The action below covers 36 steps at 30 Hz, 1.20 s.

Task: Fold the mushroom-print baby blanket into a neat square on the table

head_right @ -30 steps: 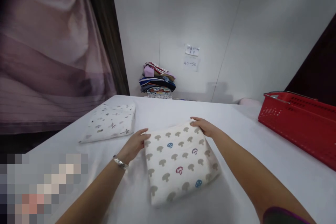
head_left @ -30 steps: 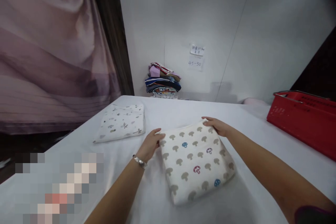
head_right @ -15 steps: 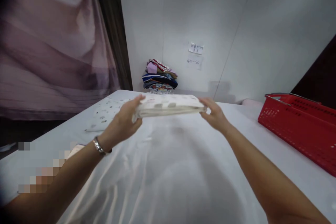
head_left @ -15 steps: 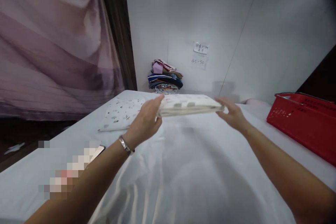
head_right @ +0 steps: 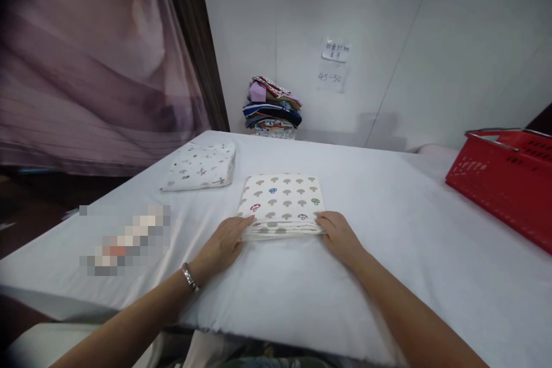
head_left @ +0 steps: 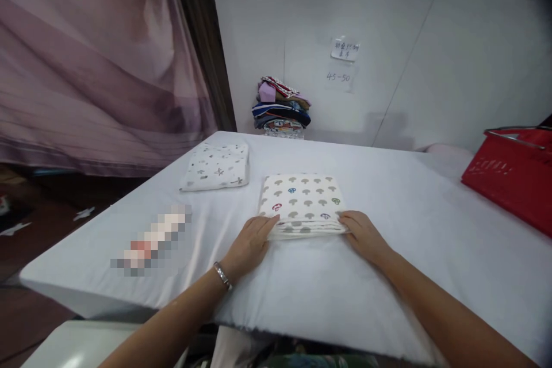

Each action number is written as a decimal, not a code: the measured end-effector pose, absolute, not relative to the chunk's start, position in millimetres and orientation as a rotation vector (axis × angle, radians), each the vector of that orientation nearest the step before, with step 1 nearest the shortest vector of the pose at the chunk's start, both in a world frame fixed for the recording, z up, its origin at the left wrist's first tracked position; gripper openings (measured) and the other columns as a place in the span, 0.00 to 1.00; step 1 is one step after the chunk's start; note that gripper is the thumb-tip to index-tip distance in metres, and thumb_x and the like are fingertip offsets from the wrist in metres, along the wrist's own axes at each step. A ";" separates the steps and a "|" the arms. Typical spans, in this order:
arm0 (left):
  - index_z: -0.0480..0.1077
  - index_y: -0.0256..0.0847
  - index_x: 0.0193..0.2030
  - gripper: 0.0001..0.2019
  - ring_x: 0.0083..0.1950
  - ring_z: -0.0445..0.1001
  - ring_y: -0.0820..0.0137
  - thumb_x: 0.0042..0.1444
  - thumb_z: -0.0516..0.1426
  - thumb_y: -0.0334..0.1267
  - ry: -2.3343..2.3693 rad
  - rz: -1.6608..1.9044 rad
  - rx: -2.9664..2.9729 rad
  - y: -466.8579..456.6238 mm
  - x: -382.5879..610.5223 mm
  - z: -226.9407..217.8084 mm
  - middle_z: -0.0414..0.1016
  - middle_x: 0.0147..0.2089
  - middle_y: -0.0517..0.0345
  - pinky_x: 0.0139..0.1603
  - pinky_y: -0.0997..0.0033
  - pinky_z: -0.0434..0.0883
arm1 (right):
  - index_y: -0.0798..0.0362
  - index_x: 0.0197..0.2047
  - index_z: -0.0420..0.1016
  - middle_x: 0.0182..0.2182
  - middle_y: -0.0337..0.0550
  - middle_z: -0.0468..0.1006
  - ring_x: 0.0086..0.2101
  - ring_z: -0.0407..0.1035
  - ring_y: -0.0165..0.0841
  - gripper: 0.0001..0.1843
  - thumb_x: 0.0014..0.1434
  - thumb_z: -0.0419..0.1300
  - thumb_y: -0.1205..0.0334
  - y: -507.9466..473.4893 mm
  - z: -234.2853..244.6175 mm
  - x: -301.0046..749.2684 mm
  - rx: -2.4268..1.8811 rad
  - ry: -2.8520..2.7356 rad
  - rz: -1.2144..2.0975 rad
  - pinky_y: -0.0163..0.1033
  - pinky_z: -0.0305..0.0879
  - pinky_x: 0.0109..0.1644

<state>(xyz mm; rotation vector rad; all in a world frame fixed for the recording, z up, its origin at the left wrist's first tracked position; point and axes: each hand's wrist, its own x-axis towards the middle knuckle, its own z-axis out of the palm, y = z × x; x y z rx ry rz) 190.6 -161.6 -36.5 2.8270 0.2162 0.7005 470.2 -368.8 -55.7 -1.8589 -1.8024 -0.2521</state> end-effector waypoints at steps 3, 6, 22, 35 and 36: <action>0.56 0.44 0.58 0.26 0.55 0.63 0.64 0.50 0.52 0.28 0.249 0.760 2.697 -162.4 185.2 -36.0 0.67 0.52 0.52 0.57 0.57 0.62 | 0.51 0.51 0.66 0.50 0.49 0.68 0.51 0.61 0.41 0.20 0.54 0.51 0.68 -375.0 -44.4 464.3 -1.888 -1.782 -0.149 0.52 0.58 0.54; 0.64 0.44 0.49 0.14 0.52 0.67 0.66 0.55 0.52 0.34 0.391 0.820 2.567 -162.2 191.4 -29.3 0.70 0.49 0.54 0.52 0.62 0.66 | 0.48 0.54 0.64 0.51 0.46 0.67 0.51 0.61 0.39 0.21 0.56 0.51 0.65 -371.3 -26.8 454.4 -1.883 -1.692 -0.043 0.48 0.61 0.52; 0.72 0.43 0.38 0.11 0.38 0.66 0.70 0.59 0.49 0.39 0.453 0.632 2.805 -170.7 252.1 -19.9 0.71 0.36 0.57 0.39 0.69 0.64 | 0.52 0.35 0.74 0.34 0.44 0.72 0.38 0.65 0.33 0.10 0.61 0.51 0.61 -306.7 -14.9 430.1 -1.870 -1.923 -0.064 0.38 0.60 0.41; 0.68 0.44 0.44 0.11 0.41 0.67 0.70 0.60 0.48 0.36 0.434 0.715 2.819 -178.9 247.4 -29.3 0.71 0.39 0.57 0.40 0.67 0.65 | 0.51 0.38 0.72 0.37 0.44 0.73 0.39 0.65 0.32 0.10 0.62 0.49 0.63 -320.4 -29.4 433.6 -1.731 -1.755 -0.079 0.38 0.64 0.43; 0.67 0.44 0.45 0.11 0.42 0.67 0.69 0.59 0.48 0.35 0.415 0.737 2.814 -179.2 247.1 -29.0 0.71 0.40 0.57 0.41 0.67 0.66 | 0.50 0.36 0.72 0.37 0.44 0.73 0.39 0.65 0.32 0.10 0.61 0.49 0.63 -320.7 -28.7 434.0 -1.729 -1.775 -0.067 0.38 0.64 0.42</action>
